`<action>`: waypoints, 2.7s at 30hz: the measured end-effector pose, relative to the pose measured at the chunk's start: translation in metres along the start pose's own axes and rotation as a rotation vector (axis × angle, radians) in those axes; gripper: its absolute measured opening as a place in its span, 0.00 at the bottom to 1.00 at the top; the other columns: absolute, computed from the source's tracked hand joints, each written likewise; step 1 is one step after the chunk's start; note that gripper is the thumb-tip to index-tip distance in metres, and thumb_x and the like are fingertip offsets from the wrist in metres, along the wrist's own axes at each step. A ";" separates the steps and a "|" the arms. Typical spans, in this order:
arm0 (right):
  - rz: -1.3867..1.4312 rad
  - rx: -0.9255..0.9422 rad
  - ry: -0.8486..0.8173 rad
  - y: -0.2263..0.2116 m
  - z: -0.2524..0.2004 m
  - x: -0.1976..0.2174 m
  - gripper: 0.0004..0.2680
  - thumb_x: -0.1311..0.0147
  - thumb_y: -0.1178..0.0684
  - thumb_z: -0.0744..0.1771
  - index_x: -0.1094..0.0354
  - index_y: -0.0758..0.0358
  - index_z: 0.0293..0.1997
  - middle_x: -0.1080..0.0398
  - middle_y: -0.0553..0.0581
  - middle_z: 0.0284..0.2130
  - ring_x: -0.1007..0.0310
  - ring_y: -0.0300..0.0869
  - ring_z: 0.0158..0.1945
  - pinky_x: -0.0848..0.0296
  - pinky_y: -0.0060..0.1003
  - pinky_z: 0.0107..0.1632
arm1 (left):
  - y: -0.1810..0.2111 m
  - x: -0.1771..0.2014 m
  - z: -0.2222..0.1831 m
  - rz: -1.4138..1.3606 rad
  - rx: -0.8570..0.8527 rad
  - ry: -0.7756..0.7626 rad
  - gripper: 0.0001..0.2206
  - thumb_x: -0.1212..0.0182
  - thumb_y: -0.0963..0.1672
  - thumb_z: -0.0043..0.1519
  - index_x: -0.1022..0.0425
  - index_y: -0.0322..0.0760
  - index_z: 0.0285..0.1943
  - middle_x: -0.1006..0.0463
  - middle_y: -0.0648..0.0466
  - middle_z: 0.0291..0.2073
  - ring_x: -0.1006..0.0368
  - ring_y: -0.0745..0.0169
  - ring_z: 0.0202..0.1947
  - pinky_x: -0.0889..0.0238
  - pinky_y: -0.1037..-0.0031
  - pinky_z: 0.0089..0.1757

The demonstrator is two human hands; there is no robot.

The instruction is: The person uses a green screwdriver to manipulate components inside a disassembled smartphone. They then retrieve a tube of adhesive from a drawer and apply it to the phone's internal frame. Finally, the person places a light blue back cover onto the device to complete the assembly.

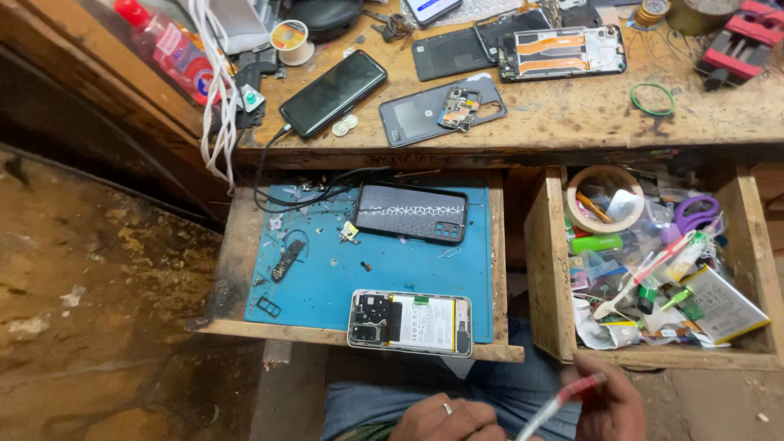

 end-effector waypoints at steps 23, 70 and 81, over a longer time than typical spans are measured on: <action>0.295 0.001 -0.541 -0.063 0.059 -0.097 0.09 0.40 0.64 0.67 0.34 0.78 0.50 0.30 0.67 0.32 0.30 0.51 0.35 0.28 0.45 0.41 | -0.080 -0.065 -0.030 0.096 0.011 0.001 0.05 0.39 0.42 0.64 0.24 0.38 0.34 0.28 0.57 0.22 0.28 0.69 0.22 0.39 0.74 0.27; -0.791 -0.004 -1.038 -0.172 -0.041 -0.205 0.23 0.48 0.38 0.70 0.36 0.66 0.68 0.25 0.54 0.46 0.25 0.39 0.47 0.24 0.32 0.49 | -0.040 0.092 0.014 -0.141 0.139 0.044 0.11 0.29 0.44 0.64 0.28 0.34 0.43 0.22 0.51 0.31 0.26 0.52 0.32 0.36 0.64 0.37; 0.047 -0.482 -0.567 -0.149 -0.034 -0.208 0.24 0.41 0.49 0.69 0.39 0.75 0.71 0.26 0.64 0.51 0.27 0.45 0.47 0.28 0.40 0.46 | -0.063 0.110 0.038 -0.124 -0.018 0.048 0.06 0.42 0.39 0.68 0.27 0.27 0.50 0.25 0.51 0.40 0.28 0.55 0.40 0.38 0.66 0.42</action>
Point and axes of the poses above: each hand's wrist, its own z-axis towards the middle knuckle, its own x-axis out of the back of the hand, y = z × x, the point moved 1 cm from there along z, towards the middle knuckle
